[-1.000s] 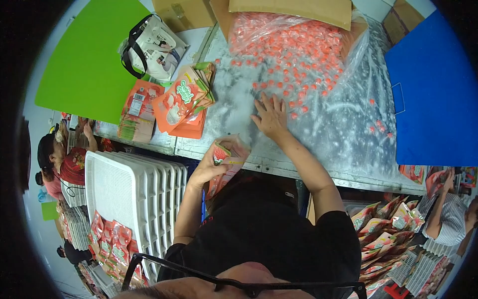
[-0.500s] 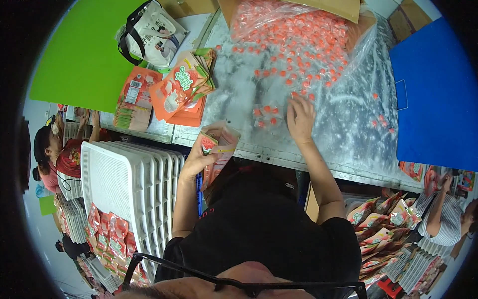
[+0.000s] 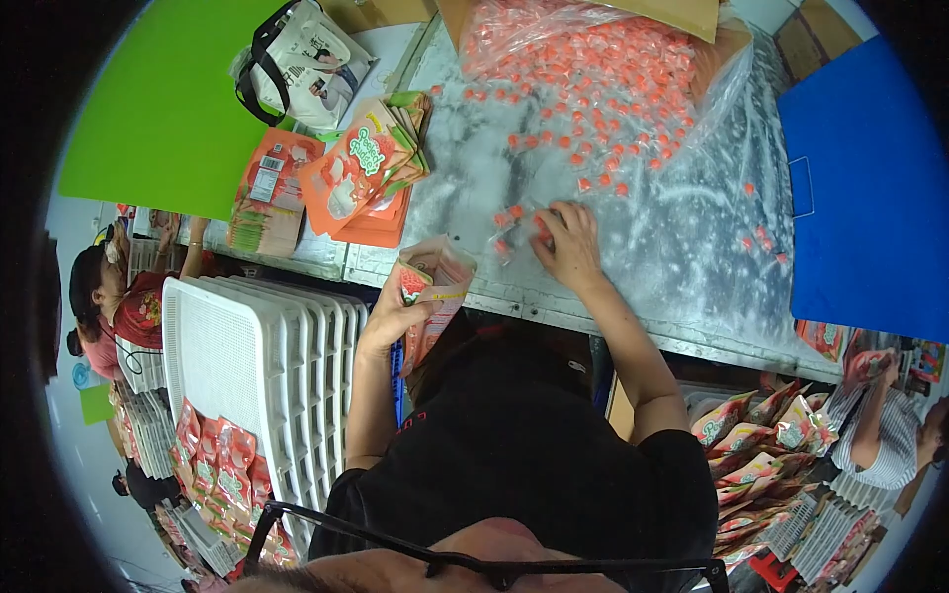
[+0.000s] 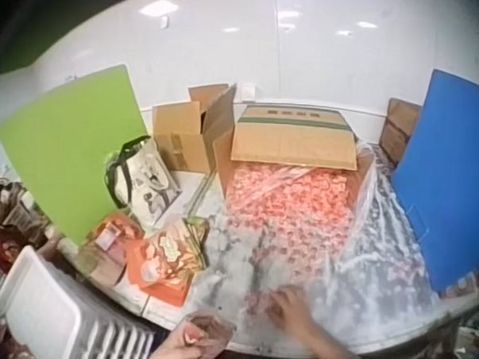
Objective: Manually filling plastic pouches with small items and placing the finished pouches onto a tray at a factory workstation.
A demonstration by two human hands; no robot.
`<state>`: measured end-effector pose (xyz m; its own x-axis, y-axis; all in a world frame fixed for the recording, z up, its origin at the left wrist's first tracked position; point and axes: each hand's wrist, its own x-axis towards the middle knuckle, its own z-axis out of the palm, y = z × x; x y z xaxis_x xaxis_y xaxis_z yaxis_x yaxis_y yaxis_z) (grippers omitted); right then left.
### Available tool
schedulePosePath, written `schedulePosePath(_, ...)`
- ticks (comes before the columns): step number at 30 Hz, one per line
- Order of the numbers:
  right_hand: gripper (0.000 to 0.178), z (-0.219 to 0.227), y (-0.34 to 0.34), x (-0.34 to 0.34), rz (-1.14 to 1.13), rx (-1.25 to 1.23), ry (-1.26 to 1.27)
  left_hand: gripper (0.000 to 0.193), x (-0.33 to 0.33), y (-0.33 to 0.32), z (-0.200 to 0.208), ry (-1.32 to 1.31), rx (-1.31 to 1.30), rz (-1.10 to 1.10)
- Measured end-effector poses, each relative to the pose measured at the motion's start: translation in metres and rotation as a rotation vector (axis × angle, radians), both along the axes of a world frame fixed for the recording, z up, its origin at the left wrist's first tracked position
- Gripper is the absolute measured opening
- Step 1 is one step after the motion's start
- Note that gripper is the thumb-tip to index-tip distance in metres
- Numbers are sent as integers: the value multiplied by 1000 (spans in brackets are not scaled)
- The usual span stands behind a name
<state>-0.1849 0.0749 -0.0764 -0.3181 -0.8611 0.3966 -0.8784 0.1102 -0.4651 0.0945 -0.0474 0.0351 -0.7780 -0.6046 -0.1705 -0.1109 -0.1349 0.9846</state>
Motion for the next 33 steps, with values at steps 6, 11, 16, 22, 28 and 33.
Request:
schedulePosePath(6,61,19,-6,10,14,-65,-36,76,2,0,8,23,-31,11)
schedulePosePath(11,60,19,-31,33,147,115,142,76,2,-4,-1,16,-84,13)
schedulePosePath(16,45,-17,-34,26,279,-19,48,76,3,-3,-4,-36,-156,41)
schedulePosePath(22,25,-30,-32,19,196,-159,-30,78,-18,5,-2,-195,-430,39)
schedulePosePath(28,12,70,-35,31,-10,-507,-1795,80,-46,10,-7,-246,-774,19)
schedulePosePath(33,10,85,-36,54,190,-542,-1789,83,-60,13,-13,-156,-791,28)
